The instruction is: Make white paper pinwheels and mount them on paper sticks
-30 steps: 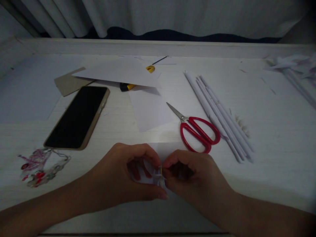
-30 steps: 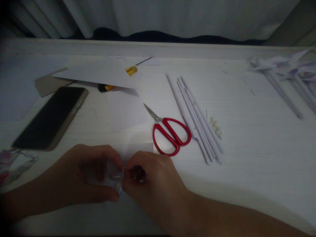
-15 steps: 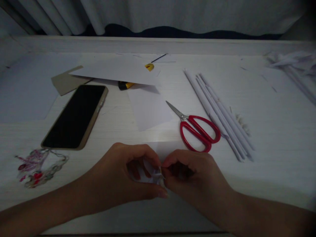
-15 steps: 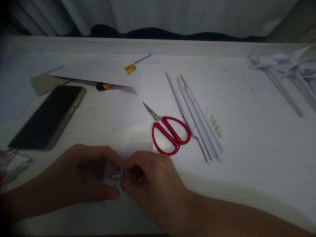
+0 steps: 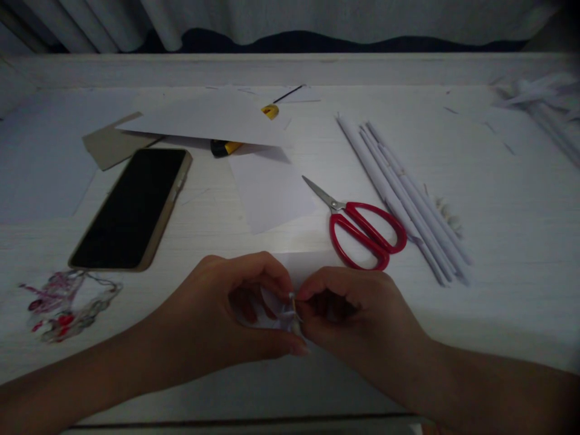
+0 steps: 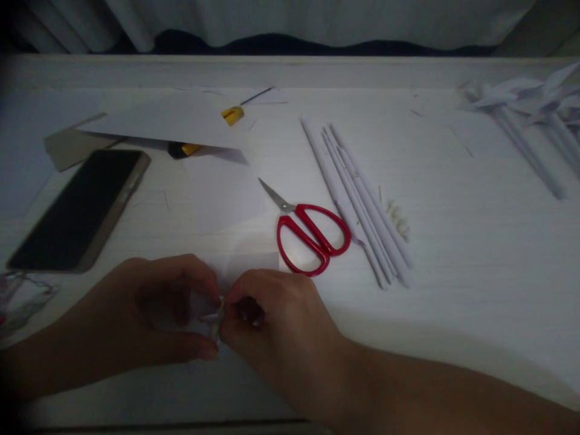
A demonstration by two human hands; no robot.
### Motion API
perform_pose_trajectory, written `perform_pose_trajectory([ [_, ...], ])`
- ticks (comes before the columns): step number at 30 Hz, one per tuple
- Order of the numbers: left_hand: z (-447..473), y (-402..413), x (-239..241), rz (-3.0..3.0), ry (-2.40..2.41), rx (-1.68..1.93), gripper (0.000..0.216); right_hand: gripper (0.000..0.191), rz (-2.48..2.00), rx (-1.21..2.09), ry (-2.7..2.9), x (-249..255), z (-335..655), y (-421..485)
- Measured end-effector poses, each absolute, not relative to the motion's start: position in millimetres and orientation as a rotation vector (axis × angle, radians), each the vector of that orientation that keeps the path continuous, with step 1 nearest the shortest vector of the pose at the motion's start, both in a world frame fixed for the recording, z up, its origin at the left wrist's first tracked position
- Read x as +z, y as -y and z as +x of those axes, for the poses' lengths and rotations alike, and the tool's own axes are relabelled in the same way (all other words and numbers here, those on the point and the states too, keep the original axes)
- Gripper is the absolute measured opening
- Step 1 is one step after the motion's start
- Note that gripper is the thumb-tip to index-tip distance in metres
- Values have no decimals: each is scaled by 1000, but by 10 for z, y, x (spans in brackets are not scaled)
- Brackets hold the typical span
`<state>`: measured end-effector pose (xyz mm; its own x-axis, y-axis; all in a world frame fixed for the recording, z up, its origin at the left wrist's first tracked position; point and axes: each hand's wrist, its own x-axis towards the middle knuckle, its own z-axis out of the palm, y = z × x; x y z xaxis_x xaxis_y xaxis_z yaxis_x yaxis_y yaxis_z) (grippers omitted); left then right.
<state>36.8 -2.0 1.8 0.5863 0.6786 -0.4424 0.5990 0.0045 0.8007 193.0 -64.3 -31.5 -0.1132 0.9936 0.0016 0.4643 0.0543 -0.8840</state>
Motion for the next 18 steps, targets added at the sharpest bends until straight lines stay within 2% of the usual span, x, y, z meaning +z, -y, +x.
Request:
perform_pose_trajectory([
  [9, 356, -43, 22, 1643, -1012, 2, 40, 18, -1477, 1077, 1636, -292, 1949, 633],
  [18, 315, 6, 32, 1627, -1051, 129, 29, 18, -1504, 1145, 1557, -284, 1961, 615],
])
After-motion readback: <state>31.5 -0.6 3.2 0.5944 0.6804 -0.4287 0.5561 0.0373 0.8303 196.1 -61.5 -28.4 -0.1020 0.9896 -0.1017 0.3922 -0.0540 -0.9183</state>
